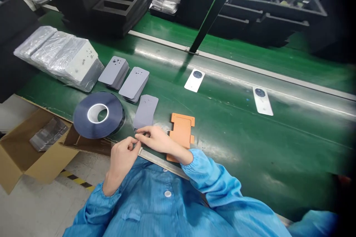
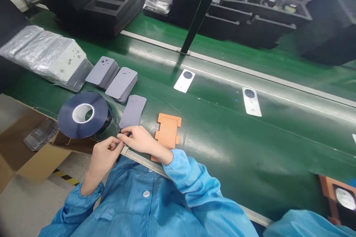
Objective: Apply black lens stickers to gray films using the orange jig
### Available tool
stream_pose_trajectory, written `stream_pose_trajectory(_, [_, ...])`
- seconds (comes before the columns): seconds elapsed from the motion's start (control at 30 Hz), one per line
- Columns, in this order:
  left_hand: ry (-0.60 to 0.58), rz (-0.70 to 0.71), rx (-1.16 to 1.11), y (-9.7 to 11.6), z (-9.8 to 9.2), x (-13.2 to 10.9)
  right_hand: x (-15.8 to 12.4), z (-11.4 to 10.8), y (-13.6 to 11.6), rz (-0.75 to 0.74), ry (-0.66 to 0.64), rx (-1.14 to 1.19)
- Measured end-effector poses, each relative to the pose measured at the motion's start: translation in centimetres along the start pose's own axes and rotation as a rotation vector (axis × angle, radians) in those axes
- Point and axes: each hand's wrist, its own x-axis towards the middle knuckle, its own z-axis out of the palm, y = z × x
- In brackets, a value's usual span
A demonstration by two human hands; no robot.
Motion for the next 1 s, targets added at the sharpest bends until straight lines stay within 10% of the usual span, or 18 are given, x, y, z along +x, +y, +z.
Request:
stream_pose_trajectory(0.2, [-0.132,-0.081,-0.197,-1.1,-0.1,0.3,0.6,0.3,0.8,0.024,0.021,-0.103])
stream_pose_trajectory(0.6, [0.263,-0.270,0.006,-7.2,-3.5,2.7,1.0,0.5,2.2,0.057,0.079,0.010])
stream_pose_trajectory(1.0, [0.156,0.228,-0.064,-3.7,0.5,2.7,1.1,1.4,3.2,-0.031,0.013,0.237])
